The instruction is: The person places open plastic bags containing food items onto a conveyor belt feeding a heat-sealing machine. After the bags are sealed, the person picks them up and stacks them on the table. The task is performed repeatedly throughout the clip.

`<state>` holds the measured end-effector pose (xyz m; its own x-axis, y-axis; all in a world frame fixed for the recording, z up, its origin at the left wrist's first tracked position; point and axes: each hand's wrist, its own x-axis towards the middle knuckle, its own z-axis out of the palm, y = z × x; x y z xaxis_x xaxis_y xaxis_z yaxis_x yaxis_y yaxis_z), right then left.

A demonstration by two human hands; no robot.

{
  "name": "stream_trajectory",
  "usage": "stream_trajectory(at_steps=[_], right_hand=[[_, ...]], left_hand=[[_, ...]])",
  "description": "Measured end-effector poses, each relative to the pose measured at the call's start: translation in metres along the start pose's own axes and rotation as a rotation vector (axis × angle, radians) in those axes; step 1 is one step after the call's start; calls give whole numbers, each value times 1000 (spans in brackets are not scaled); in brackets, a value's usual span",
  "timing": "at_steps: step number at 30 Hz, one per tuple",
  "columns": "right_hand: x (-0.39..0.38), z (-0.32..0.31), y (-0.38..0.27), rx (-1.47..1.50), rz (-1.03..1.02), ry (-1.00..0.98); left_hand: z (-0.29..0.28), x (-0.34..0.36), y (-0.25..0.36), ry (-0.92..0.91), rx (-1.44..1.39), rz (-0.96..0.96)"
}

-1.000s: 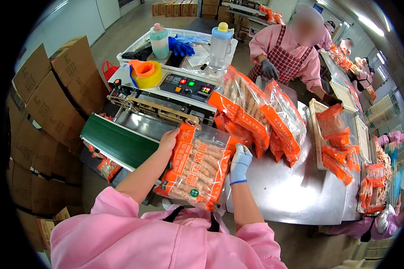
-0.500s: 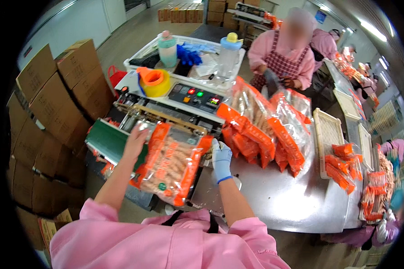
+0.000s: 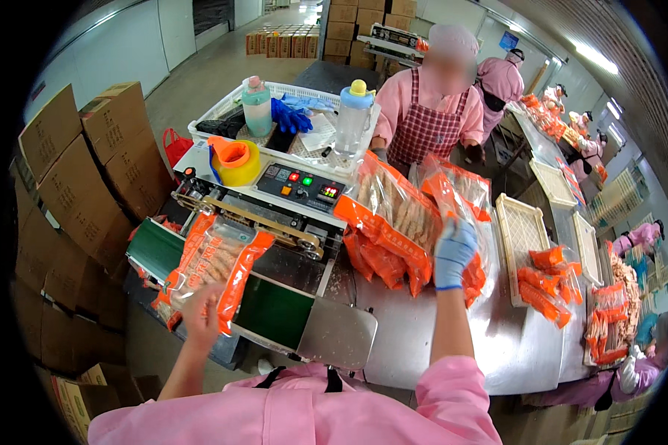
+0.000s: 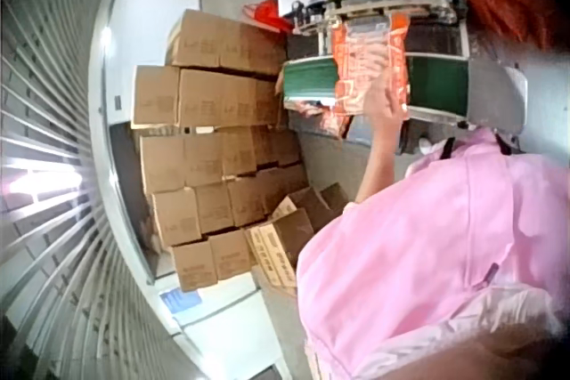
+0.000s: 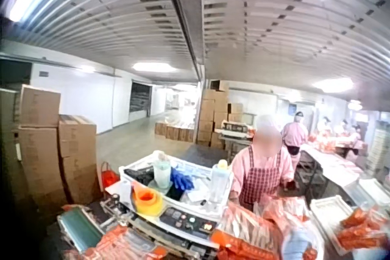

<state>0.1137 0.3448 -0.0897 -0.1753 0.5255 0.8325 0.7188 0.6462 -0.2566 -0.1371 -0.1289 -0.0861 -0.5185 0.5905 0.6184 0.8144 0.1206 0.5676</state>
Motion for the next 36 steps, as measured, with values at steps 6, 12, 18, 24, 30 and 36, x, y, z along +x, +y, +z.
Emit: stream_trajectory(at_steps=[6, 12, 18, 24, 30, 36], right_hand=[[41, -143, -37, 571, 288, 252], [15, -195, -128, 652, 357, 216], [-104, -169, -159, 1161, 383, 55], [-130, -174, -162, 1061, 885, -68], [-120, -204, -164, 596, 461, 18], [-120, -167, -127, 596, 930, -118]], left_hand=[[50, 40, 56, -44, -246, 59], [86, 103, 111, -150, -914, -70], [100, 51, 61, -345, -1204, -323], [112, 24, 59, -47, -1285, -597], [94, 31, 89, 151, -1396, -885], [151, 38, 67, -183, -1386, -1212]])
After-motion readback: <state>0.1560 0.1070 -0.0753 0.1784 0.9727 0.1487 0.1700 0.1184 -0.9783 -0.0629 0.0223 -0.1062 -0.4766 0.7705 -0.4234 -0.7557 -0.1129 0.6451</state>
